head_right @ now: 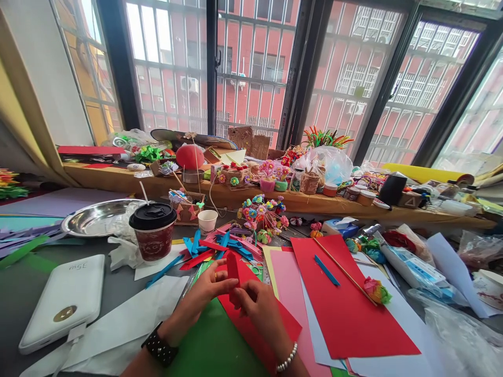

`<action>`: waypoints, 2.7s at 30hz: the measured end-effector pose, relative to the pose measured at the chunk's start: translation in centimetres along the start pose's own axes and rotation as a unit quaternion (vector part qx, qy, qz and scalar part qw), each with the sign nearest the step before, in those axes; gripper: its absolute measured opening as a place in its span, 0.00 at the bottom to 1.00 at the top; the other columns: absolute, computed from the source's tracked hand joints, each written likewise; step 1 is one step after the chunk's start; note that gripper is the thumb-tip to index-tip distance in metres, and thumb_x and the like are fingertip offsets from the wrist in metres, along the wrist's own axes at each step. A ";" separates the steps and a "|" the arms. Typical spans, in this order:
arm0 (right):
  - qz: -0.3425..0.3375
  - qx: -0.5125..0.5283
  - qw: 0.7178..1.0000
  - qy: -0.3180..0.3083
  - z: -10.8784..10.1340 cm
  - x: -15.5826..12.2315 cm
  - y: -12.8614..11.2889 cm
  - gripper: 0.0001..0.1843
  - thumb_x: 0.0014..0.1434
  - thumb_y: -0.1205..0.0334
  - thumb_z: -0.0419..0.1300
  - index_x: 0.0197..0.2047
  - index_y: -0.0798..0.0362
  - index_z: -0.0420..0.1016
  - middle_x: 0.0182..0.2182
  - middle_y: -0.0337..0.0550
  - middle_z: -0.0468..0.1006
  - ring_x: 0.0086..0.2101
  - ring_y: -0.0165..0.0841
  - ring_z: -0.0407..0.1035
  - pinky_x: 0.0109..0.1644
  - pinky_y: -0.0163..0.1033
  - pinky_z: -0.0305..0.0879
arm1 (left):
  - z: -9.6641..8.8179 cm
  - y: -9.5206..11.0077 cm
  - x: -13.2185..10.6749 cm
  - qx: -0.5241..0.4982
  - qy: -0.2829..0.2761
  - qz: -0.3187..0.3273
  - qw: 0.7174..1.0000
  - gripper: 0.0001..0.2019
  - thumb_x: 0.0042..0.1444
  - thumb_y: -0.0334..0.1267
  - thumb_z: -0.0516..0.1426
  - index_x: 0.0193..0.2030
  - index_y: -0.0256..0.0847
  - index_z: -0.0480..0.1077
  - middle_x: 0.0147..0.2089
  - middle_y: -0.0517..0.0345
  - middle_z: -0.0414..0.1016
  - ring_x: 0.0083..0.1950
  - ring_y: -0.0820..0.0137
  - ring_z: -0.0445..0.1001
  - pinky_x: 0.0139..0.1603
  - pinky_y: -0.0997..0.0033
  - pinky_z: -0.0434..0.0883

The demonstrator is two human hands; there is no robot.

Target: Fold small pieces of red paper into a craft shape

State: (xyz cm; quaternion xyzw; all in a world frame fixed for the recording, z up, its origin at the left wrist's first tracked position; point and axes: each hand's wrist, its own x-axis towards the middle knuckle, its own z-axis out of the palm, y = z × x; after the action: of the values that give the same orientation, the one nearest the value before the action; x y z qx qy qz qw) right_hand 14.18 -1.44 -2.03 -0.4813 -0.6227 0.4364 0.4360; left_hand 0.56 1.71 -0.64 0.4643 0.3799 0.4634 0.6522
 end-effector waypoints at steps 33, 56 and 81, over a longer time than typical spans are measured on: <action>-0.009 -0.028 0.999 0.014 0.3 0.3 0.5 0.19 0.52 0.48 0.48 0.24 0.55 0.65 0.17 0.36 0.67 0.16 0.25 0.62 0.20 0.30 0.58 | -0.7 -0.2 0.6 0.007 -0.035 -0.008 0.999 0.26 0.35 0.38 0.62 0.41 0.38 0.57 0.24 0.62 0.72 0.28 0.68 0.72 0.32 0.69 0.67; -0.019 -0.052 0.998 -0.041 -0.4 0.3 0.3 0.20 0.54 0.51 0.47 0.20 0.56 0.64 0.14 0.36 0.65 0.15 0.24 0.59 0.19 0.29 0.54 | -1.0 -0.6 0.9 -0.020 0.052 -0.009 0.998 0.28 0.35 0.38 0.62 0.43 0.37 0.56 0.22 0.65 0.67 0.28 0.69 0.71 0.32 0.70 0.67; 0.029 0.103 0.993 0.058 -1.2 0.6 0.3 0.17 0.48 0.51 0.55 0.20 0.56 0.60 0.15 0.37 0.68 0.14 0.24 0.61 0.18 0.29 0.55 | -0.6 0.3 0.3 0.079 0.000 0.020 0.997 0.29 0.38 0.39 0.60 0.46 0.34 0.52 0.23 0.58 0.71 0.25 0.67 0.73 0.25 0.73 0.66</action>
State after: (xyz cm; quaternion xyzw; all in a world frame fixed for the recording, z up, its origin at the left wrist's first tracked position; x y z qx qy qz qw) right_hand 15.33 -0.64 -1.93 -0.4761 -0.5336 0.4823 0.5059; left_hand 0.01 2.16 -0.56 0.5222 0.4058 0.4446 0.6041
